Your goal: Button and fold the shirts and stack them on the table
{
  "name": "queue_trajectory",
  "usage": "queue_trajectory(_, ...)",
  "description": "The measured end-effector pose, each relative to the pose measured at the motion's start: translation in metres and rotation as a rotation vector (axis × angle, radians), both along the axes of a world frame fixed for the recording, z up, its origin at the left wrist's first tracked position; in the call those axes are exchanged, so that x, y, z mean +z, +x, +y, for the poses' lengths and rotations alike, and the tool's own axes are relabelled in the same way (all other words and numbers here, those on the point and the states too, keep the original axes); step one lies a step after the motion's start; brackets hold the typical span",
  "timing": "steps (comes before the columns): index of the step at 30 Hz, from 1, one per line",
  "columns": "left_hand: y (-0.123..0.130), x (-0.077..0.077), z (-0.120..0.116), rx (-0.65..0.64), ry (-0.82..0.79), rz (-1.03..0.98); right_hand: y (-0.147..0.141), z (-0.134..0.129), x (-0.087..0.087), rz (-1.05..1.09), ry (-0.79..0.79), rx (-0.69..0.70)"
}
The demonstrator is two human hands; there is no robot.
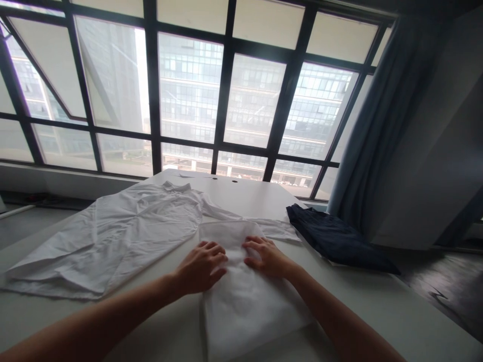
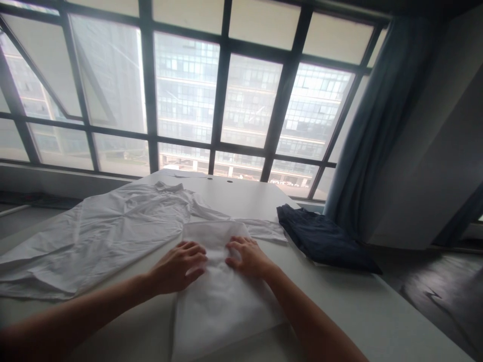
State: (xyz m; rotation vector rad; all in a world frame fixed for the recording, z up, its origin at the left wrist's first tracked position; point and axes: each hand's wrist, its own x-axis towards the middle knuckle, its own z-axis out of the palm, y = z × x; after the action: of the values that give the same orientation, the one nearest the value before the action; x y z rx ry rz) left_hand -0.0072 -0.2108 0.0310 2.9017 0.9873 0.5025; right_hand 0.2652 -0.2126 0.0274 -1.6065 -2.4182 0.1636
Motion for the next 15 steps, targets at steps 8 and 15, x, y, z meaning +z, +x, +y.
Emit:
queue_trajectory(8,-0.015,-0.03,0.039,0.139,-0.186,0.122,-0.004,0.004,-0.006,-0.015,-0.066,-0.045)
queue_trajectory(15,-0.003,-0.024,0.044,0.228,-0.132,0.15,-0.014,0.011,0.0,-0.059,-0.065,-0.03)
